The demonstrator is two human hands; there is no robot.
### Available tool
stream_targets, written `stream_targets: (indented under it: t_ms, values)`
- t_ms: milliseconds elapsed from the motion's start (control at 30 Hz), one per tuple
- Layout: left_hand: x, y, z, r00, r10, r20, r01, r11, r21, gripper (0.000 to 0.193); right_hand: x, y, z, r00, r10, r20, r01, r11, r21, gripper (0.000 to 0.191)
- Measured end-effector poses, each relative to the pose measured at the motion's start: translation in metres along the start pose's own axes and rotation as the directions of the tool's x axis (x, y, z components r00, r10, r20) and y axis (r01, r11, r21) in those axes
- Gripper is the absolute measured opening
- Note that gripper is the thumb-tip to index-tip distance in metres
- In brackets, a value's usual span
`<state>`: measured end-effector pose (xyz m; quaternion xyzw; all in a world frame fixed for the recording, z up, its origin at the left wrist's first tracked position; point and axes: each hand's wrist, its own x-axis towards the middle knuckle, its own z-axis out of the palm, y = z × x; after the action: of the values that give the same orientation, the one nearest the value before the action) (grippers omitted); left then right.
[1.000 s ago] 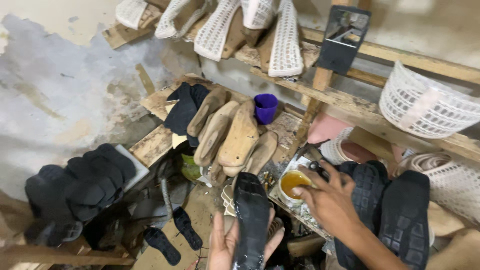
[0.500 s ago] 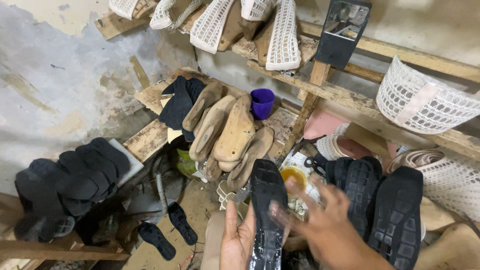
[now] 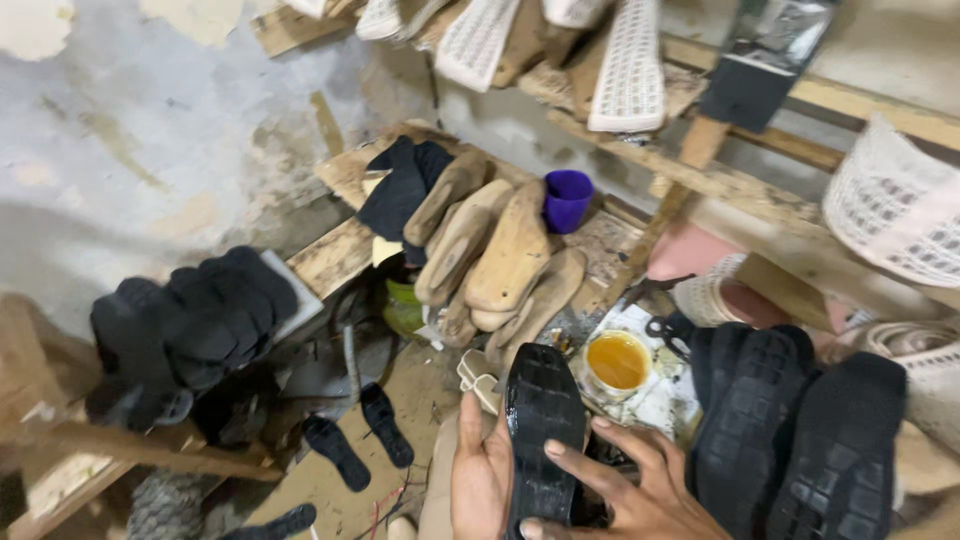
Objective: The person holds a black rubber shoe sole in one hand, dips their fingers into a cup of yellow adhesive, and spreads the glue by hand over the sole's surface. They work through several soles one at a time, setting finished soles on the workbench and picking up the next one.
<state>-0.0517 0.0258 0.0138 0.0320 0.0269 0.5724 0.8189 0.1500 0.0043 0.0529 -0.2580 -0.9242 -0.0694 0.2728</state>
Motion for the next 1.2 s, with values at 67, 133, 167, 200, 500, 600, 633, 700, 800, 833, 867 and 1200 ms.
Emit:
stream_targets:
  t_ms: [67,133,167,200,500,600,633,700,800,833,867,1200]
  values:
    - [0.002,0.01,-0.002,0.982,0.094,-0.165,-0.081,0.993,0.085,0.087,-0.004,-0.007,0.018,0.997,-0.054,-0.061,0.053,0.998,-0.023,0.049]
    - [0.002,0.027,0.002,0.971,0.187,-0.152,-0.163,0.974,0.156,0.085,0.002,-0.011,0.031,0.988,0.154,-0.032,-0.152,0.987,0.059,0.055]
    - [-0.001,0.035,0.006,0.954,0.268,-0.134,-0.244,0.955,0.17,0.085,0.008,-0.013,0.036,0.967,0.255,-0.006,-0.253,0.963,0.095,0.059]
    - [-0.005,0.044,0.011,0.931,0.347,-0.115,-0.323,0.929,0.181,0.086,0.016,-0.014,0.039,0.987,0.151,-0.049,-0.144,0.981,0.127,0.06]
    - [-0.061,0.1,0.048,0.661,0.523,-0.538,-0.525,0.835,0.166,0.084,0.107,-0.057,0.07,0.996,-0.091,0.009,0.084,0.951,0.299,0.074]
    - [-0.092,0.129,0.011,0.646,0.628,-0.433,-0.458,0.773,0.438,0.087,0.116,-0.053,0.073,0.99,-0.127,-0.069,0.142,0.936,0.323,0.073]
    - [-0.101,0.141,-0.008,0.644,0.666,-0.376,-0.429,0.722,0.543,0.087,0.112,-0.043,0.071,0.994,-0.089,-0.057,0.103,0.936,0.338,0.074]
    - [-0.119,0.167,-0.051,0.428,0.615,-0.662,-0.208,0.78,0.59,0.073,0.094,-0.015,0.067,1.0,0.025,-0.01,-0.02,0.933,0.359,0.072]
    - [-0.135,0.192,-0.122,0.203,0.697,-0.688,-0.145,0.716,0.683,0.059,0.044,0.039,0.07,0.969,0.224,0.104,-0.246,0.921,0.301,0.069]
    - [-0.138,0.197,-0.146,0.16,0.714,-0.682,-0.106,0.699,0.707,0.057,0.026,0.058,0.077,0.97,0.236,0.06,-0.242,0.915,0.323,0.068]
    - [-0.138,0.2,-0.168,0.119,0.731,-0.672,-0.065,0.681,0.729,0.054,0.007,0.077,0.088,0.968,0.249,0.015,-0.239,0.908,0.345,0.067]
    - [-0.032,0.214,-0.288,0.237,0.654,-0.719,0.233,0.68,0.695,0.055,-0.155,0.208,0.176,0.588,0.551,0.592,-0.688,0.725,0.009,0.039]
